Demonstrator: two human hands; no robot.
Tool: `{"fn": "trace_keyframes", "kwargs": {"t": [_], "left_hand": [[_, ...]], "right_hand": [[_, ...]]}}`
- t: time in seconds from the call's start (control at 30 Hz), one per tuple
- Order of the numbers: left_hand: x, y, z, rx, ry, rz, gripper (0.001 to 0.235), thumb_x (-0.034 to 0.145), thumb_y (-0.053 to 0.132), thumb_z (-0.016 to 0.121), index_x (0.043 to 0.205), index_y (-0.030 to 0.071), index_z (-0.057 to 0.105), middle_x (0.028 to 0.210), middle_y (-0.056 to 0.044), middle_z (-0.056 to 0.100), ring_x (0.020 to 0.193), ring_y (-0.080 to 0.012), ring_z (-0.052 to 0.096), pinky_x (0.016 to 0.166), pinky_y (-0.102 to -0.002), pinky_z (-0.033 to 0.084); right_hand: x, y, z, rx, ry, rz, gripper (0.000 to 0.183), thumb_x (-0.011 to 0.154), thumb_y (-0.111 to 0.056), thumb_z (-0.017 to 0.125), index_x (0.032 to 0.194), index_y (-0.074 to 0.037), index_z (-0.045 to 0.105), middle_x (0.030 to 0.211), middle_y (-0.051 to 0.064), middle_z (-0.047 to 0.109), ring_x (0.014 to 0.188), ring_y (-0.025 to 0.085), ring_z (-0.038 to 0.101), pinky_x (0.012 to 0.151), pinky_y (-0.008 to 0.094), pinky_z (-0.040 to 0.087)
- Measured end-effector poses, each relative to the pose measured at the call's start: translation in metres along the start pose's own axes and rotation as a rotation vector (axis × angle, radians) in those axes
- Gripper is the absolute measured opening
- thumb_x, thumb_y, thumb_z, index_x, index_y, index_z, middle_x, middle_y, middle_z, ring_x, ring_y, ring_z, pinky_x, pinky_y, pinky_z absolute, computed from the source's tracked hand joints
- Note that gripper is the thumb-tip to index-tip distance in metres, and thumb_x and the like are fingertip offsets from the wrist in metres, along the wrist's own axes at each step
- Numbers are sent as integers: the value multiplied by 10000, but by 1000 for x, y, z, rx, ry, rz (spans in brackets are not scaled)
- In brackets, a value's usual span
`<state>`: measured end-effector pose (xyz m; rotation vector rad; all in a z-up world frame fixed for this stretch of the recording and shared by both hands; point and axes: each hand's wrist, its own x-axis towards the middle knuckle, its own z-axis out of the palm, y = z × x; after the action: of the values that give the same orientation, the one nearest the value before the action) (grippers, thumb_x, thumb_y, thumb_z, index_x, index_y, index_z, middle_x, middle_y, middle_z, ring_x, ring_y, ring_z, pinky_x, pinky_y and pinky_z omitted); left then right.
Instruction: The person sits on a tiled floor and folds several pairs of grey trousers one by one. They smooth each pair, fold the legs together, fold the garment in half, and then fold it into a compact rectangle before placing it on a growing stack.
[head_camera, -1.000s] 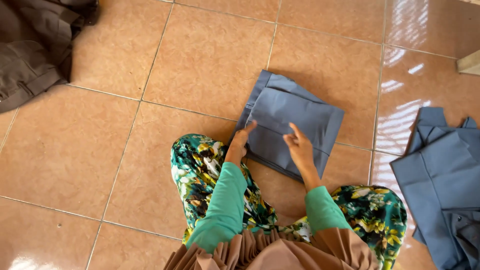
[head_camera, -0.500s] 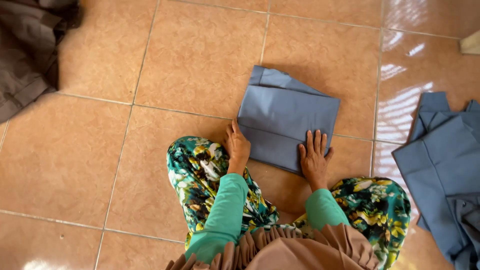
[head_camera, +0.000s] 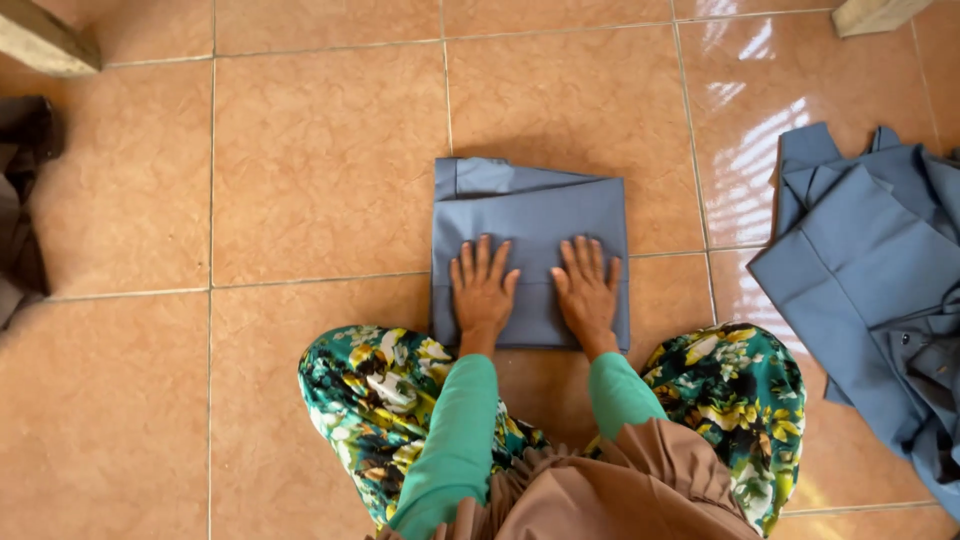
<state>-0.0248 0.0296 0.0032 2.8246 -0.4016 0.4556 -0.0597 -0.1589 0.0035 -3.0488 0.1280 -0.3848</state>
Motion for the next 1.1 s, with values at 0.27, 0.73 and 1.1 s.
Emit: {"fn": "trace_keyframes", "kwargs": {"t": [0.27,0.73,1.1], "left_hand": [[35,23,-17,166,27,-139,636,1018,549,439,1593,290,359,1663,-107,321,1527,-404,259,1185,-714,139],[80,18,5,113,-391,-37,592,1079,550,306,1631,445,119,1736,63,54,1585,-359,64,1226,-690,78],[-1,35,-11,131,-115,-38,615,1025,585,418,1587,344,358,1666,-97,312,1532,-404,253,1183,-718,164]], "right_hand": [[30,31,10,-187,206,149,499,1115,-463,414,1575,-283,490,1685,35,378,1592,252,207,1226,530,-52],[87,66,30,127,-76,266,622,1136,-509,314,1652,-163,278,1701,110,261,1564,291,210,1172,723,74],[-27,0,-10,88,18,74,584,1114,-509,352,1616,-214,391,1688,79,329,1573,283,222,1235,575,1]]}}
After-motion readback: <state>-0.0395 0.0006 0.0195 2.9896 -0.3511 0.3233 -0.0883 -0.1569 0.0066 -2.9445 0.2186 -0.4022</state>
